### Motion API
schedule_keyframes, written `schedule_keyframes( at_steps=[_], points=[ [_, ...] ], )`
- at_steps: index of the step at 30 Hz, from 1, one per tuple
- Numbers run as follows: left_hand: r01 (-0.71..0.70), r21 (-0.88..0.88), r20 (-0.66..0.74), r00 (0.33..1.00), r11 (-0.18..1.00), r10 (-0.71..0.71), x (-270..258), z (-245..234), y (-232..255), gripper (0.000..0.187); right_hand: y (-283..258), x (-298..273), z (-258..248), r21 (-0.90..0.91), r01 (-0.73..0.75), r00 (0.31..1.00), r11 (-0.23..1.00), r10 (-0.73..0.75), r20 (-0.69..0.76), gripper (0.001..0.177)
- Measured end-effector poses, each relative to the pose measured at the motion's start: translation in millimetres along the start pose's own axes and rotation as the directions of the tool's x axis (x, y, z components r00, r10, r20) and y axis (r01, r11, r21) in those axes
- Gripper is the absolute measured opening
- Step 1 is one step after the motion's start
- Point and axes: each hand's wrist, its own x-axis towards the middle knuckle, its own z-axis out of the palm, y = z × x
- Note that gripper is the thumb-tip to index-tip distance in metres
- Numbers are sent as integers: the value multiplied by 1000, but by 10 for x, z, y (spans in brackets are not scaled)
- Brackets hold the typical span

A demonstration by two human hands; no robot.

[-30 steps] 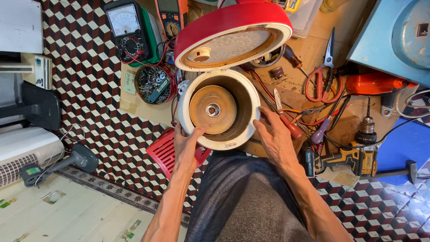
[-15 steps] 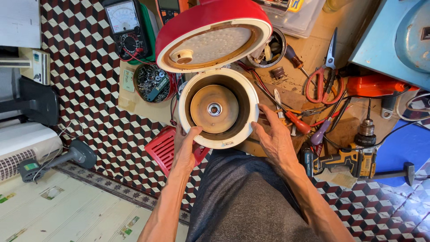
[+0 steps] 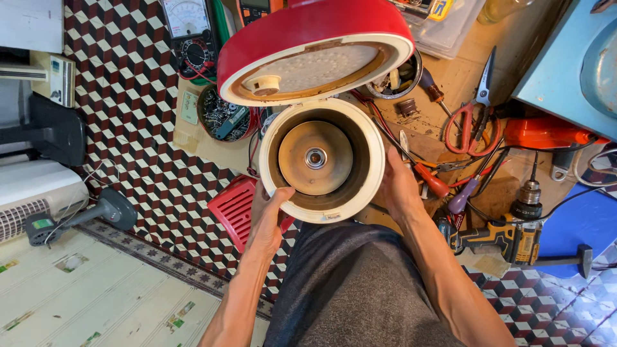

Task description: The person uses a screwdriver to manipulate a central component inside a disassembled red and white appliance, likely a rice cooker. They repeatedly pry and adjust the inner metal part while holding the appliance body steady.

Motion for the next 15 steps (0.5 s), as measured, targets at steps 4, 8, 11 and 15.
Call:
schedule_keyframes(
  at_steps=[4, 8, 11, 15],
  points=[
    [-15, 63, -2, 1000, 998, 15, -128, 60, 23, 74, 247, 269, -61, 383, -190, 975, 904, 129, 179, 56],
    [18, 102, 0, 1000, 995, -18, -227, 106, 74, 82, 486, 411, -274, 539, -255, 956, 803, 127, 265, 50],
    [25, 126, 0, 1000, 992, -25, -254, 134, 86, 87, 553, 473, -360, 563, -233, 959, 793, 92, 266, 45],
    [26, 113, -7, 1000, 993, -26, -267, 128, 35, 89, 545, 458, -297, 572, -201, 973, 795, 95, 211, 43]
  ],
)
